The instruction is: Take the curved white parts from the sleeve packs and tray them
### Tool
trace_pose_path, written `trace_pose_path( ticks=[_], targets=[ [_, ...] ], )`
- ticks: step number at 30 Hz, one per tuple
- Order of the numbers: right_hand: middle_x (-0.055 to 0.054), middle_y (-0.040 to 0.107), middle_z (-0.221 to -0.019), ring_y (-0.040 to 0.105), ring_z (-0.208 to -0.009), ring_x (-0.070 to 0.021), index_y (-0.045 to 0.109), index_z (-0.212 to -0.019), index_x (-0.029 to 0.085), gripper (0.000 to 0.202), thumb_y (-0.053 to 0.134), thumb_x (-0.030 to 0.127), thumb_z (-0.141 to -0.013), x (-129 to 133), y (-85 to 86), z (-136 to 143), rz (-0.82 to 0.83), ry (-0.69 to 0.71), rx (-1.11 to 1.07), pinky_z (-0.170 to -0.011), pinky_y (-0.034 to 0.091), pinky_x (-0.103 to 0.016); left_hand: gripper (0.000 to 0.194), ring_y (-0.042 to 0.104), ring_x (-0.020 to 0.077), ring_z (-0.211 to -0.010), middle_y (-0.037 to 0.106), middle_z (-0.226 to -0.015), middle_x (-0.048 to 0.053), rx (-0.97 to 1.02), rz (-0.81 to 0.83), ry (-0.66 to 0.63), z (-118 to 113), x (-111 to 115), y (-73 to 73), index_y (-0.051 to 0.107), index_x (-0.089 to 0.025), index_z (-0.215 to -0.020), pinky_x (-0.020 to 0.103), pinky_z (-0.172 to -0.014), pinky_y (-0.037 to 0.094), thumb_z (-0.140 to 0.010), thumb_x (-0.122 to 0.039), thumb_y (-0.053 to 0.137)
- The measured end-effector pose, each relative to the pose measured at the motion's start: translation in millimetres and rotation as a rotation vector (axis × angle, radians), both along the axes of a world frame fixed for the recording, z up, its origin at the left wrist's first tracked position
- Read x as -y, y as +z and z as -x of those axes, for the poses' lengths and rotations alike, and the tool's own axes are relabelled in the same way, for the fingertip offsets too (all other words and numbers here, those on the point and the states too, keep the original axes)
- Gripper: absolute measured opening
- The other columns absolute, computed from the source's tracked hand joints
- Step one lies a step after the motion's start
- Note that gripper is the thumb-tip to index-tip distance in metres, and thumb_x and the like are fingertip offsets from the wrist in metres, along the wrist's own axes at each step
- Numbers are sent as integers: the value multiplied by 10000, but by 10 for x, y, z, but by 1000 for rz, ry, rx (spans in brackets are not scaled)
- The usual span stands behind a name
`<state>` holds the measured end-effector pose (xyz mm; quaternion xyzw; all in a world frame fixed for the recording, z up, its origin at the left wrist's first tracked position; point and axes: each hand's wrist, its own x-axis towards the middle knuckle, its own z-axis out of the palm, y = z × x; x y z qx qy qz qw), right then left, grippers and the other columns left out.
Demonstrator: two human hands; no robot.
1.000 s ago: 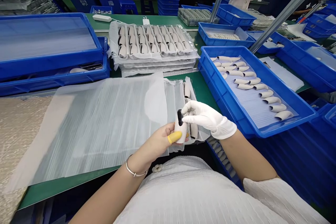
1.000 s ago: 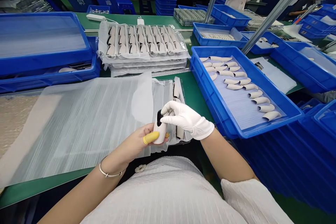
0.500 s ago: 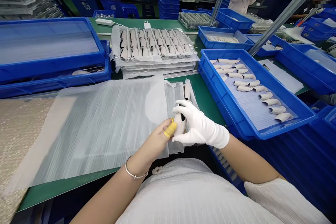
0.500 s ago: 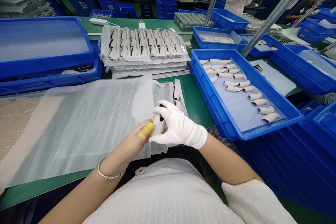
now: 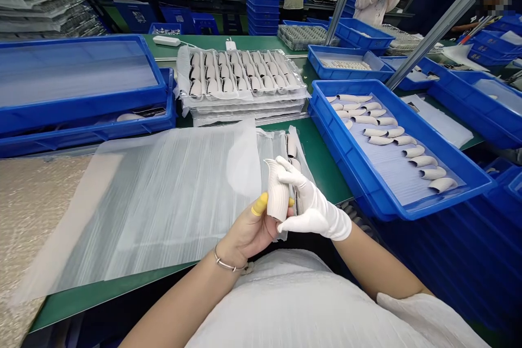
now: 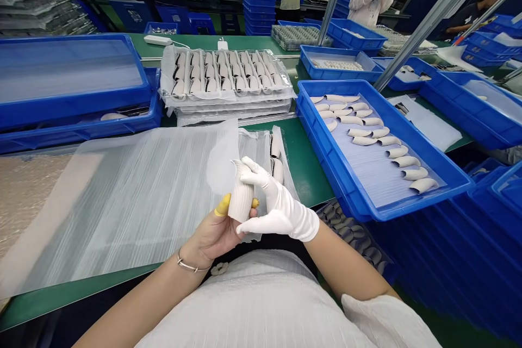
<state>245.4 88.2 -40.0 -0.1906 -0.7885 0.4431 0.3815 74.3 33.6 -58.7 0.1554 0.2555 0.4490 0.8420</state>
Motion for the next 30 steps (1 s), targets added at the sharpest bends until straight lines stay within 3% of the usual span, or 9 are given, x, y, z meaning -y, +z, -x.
trace_pose_path(
  ticks=[6,10,13,17,20,22,24,26,30],
  targets=[
    [-107,304,-1626,247,-1525,-313,432,-1455,301,859,879,391,-727,74,46,79,72,-112,16,-1242,227,-519,441,700,140,-744,740,-876,25,-30,1,142,-41,-5,65,709,-177,-1011,222,-698,579,-709,-451,876],
    [-97,382,-1579,354,-1472,-304,428,-1474,279,921,896,373,-686,140,68,166,121,-232,98,-1230,303,-480,477,713,163,-779,753,-883,50,-58,24,144,-41,10,80,723,-163,-1018,230,-710,590,-685,-463,886],
    [-82,464,-1511,431,-1419,-277,440,-1470,276,825,841,366,-754,120,61,220,185,-338,71,-1211,355,-454,456,708,159,-781,754,-909,60,-53,6,138,-39,29,49,723,-156,-1022,236,-719,595,-697,-432,886],
    [-81,529,-1448,500,-1358,-249,477,-1436,264,647,743,365,-855,-154,-11,172,171,-521,-79,-1180,400,-445,441,705,146,-726,749,-891,66,-37,27,91,-55,52,-1,713,-150,-1049,231,-692,596,-730,-412,869],
    [-96,536,-1438,493,-1355,-253,546,-1372,242,507,682,343,-894,-431,-58,5,63,-768,-93,-1180,378,-468,455,712,149,-723,753,-894,75,-9,51,95,-57,58,8,701,-150,-1042,236,-701,603,-714,-408,882],
    [-92,647,-1245,584,-1231,-234,567,-1340,220,439,637,334,-921,-527,-56,-105,84,-865,-154,-1134,418,-466,470,715,153,-737,754,-906,79,8,60,100,-49,57,22,692,-149,-1038,242,-716,607,-699,-405,893],
    [-29,682,-855,676,-943,-197,626,-1234,191,322,602,342,-950,-511,-27,-163,188,-842,-237,-1012,503,-423,473,717,154,-750,754,-918,80,13,71,103,-39,52,23,682,-152,-1039,245,-725,608,-697,-399,895],
    [29,573,-618,637,-696,-159,681,-1083,180,237,596,367,-964,-409,18,-159,295,-765,-258,-842,543,-353,473,717,151,-759,754,-931,78,3,68,106,-33,44,8,671,-159,-1053,247,-740,606,-706,-392,891],
    [6,628,-728,570,-623,-120,691,-1047,197,279,603,446,-959,-190,105,-74,450,-595,-161,-654,502,-279,459,704,135,-780,740,-955,58,-96,5,114,-40,32,-12,647,-167,-1065,234,-758,590,-744,-417,859]
  ],
)
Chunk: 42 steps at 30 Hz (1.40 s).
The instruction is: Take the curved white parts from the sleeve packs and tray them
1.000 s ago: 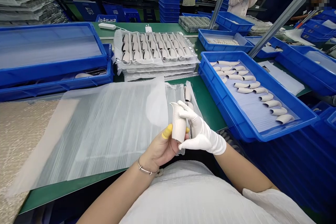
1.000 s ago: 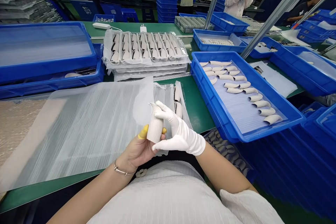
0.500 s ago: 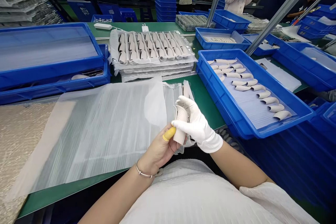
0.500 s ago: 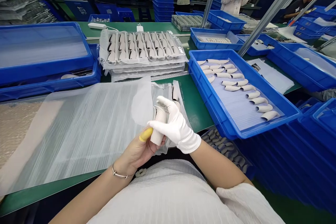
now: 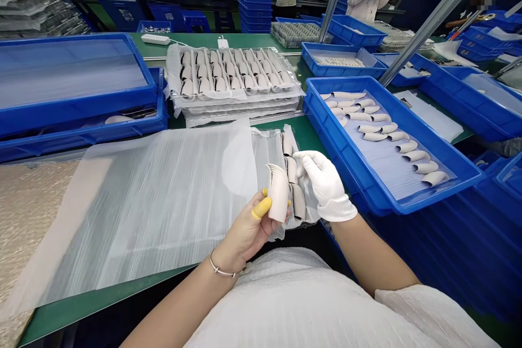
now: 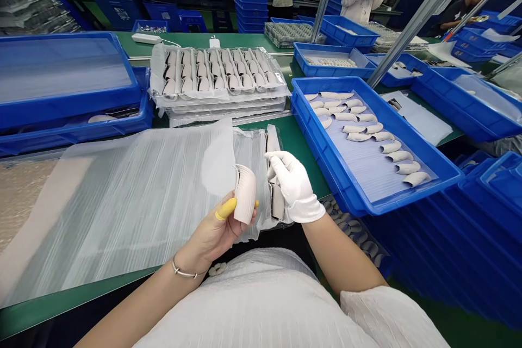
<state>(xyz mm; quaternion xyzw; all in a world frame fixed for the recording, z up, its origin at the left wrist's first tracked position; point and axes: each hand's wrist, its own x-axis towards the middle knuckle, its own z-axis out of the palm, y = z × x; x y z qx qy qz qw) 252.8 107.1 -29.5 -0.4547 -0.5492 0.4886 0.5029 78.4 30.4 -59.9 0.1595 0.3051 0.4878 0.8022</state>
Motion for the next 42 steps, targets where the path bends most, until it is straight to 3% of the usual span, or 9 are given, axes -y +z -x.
trace_pose_path(
  ticks=[5,12,19,24,28,31,34,38,42],
  targets=[
    [-60,672,-1069,653,-939,-195,626,-1148,202,459,776,472,-809,63,60,72,64,281,135,-825,540,-338,497,662,111,-771,700,-897,4,-179,-31,-1,-27,2,37,588,-200,-1079,219,-734,554,-749,-475,840],
    [7,600,-844,610,-714,-141,570,-978,176,334,772,357,-783,105,120,158,143,290,79,-651,520,-282,588,642,134,-812,680,-874,4,-352,-61,1,-34,6,103,555,-199,-1018,263,-747,549,-681,-587,841],
    [-9,599,-852,596,-718,-161,573,-954,192,295,744,375,-798,118,121,151,115,276,174,-652,505,-309,601,611,131,-666,664,-773,-20,-403,-134,28,-57,-18,127,498,-205,-945,265,-644,507,-639,-574,861],
    [-30,619,-806,590,-765,-210,581,-858,211,266,648,467,-887,99,142,162,-44,280,398,-714,479,-366,514,605,137,-670,673,-770,-2,-447,-207,89,-49,-34,33,511,-202,-924,250,-637,475,-654,-438,880],
    [-11,599,-738,551,-705,-178,572,-781,203,323,523,457,-975,85,165,162,-147,339,543,-689,435,-335,448,625,149,-695,665,-768,-4,-490,-218,76,-37,-20,-17,531,-200,-945,254,-649,486,-705,-386,861],
    [-8,584,-744,534,-705,-166,581,-803,202,325,506,458,-989,75,116,163,-94,292,383,-673,437,-313,493,653,156,-702,687,-790,13,-401,-195,42,-15,-2,-3,579,-185,-1009,272,-676,529,-740,-520,823],
    [3,555,-756,511,-665,-146,601,-885,208,343,538,533,-972,71,4,178,99,291,48,-622,442,-287,590,721,199,-805,736,-928,97,-158,-39,-89,-3,23,9,656,-136,-1090,298,-730,589,-815,-658,676],
    [25,531,-728,466,-583,-108,583,-873,217,383,652,593,-890,94,-151,245,271,345,-279,-550,420,-245,454,753,181,-827,764,-979,116,180,143,-208,-35,65,-22,711,-115,-1086,249,-728,618,-896,-525,663],
    [18,558,-741,493,-594,-118,575,-855,225,465,693,673,-811,126,-234,315,273,294,-296,-572,465,-253,432,755,152,-781,773,-926,84,349,169,-177,-63,97,-60,726,-116,-1038,204,-694,623,-836,-497,741]
  ],
)
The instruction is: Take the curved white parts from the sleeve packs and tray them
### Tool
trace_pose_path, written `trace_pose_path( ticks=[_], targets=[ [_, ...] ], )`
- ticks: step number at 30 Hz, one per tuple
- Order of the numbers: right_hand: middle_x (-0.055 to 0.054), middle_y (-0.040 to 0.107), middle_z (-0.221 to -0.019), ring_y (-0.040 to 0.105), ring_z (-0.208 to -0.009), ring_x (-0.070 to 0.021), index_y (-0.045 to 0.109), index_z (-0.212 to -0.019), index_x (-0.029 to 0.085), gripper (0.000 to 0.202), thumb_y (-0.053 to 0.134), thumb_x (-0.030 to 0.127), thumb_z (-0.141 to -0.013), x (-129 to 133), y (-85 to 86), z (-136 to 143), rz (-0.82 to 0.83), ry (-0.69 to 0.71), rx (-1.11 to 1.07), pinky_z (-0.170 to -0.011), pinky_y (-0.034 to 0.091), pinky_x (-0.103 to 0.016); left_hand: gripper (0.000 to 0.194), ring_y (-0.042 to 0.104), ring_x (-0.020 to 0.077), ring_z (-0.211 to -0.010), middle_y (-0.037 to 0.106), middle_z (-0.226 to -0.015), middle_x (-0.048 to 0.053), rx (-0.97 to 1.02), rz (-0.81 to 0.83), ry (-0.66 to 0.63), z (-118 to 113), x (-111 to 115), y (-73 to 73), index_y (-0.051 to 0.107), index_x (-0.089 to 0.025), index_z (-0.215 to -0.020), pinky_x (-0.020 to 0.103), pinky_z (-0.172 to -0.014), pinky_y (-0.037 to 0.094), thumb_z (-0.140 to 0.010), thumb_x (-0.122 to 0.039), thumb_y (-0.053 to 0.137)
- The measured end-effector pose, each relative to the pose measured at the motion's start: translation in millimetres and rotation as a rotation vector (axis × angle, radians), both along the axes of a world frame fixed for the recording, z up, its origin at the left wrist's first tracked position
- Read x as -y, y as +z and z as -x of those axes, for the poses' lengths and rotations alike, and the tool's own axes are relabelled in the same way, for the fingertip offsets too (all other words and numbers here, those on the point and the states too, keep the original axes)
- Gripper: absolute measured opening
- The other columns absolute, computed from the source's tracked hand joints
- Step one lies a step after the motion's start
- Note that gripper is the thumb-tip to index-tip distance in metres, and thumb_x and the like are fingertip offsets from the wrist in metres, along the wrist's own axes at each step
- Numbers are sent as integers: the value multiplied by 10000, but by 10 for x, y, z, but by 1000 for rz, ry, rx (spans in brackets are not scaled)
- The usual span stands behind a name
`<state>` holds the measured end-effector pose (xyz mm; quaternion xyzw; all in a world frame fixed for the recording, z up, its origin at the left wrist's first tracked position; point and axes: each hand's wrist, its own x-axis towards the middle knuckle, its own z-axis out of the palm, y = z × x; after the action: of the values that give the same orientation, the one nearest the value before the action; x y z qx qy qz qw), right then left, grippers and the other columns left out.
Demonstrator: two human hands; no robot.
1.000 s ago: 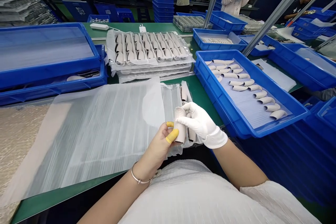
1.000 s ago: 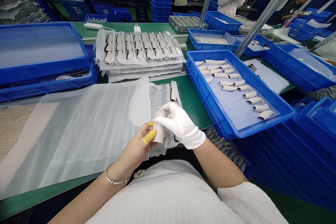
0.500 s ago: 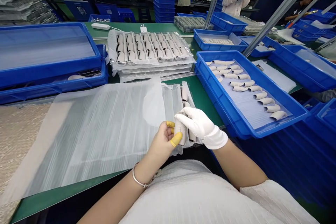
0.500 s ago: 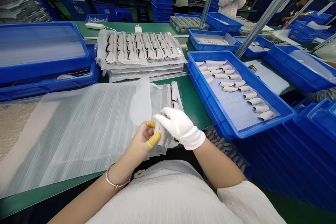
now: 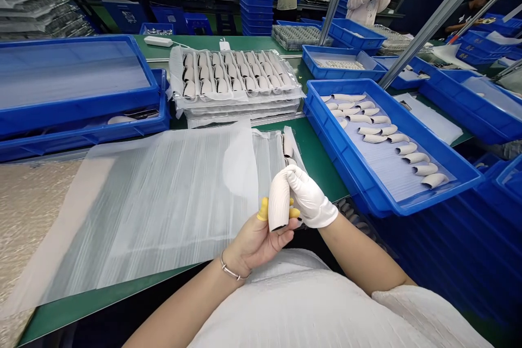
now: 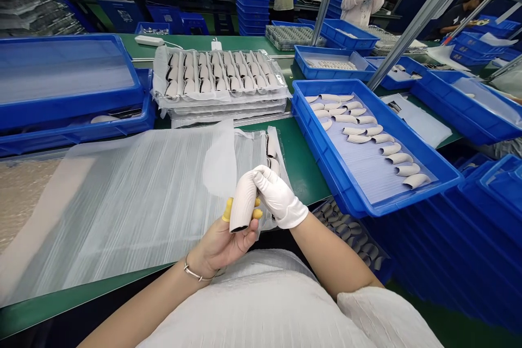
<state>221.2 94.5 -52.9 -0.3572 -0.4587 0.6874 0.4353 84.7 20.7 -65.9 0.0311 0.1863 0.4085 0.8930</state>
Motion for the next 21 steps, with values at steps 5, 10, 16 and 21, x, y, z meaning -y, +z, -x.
trace_pose_path(
  ticks=[5,10,16,21],
  targets=[
    [-34,651,-972,625,-852,-163,626,-1010,227,408,653,613,-880,-9,-24,-44,-128,4,48,-816,539,-306,464,735,132,-696,761,-858,76,-39,19,82,25,-11,-20,715,-100,-1000,189,-679,624,-780,-501,795],
    [-107,515,-1402,586,-1194,-257,346,-1521,309,1022,866,557,-677,11,-1,-172,-297,134,249,-999,509,-420,347,724,123,-704,750,-840,51,-129,52,173,18,-42,6,689,-134,-1013,199,-694,628,-905,-464,687],
    [-47,665,-1179,647,-1041,-212,622,-1253,284,545,828,430,-770,47,120,-160,-276,37,253,-950,530,-388,439,701,117,-686,732,-829,54,-89,0,121,28,-9,-27,700,-126,-967,182,-672,616,-775,-506,806],
    [-39,718,-901,660,-819,-174,726,-911,207,275,678,478,-902,3,128,-92,-204,-175,147,-808,544,-328,494,697,118,-705,728,-864,67,-120,-40,82,29,28,-32,704,-120,-1021,198,-707,613,-763,-531,799]
  ],
)
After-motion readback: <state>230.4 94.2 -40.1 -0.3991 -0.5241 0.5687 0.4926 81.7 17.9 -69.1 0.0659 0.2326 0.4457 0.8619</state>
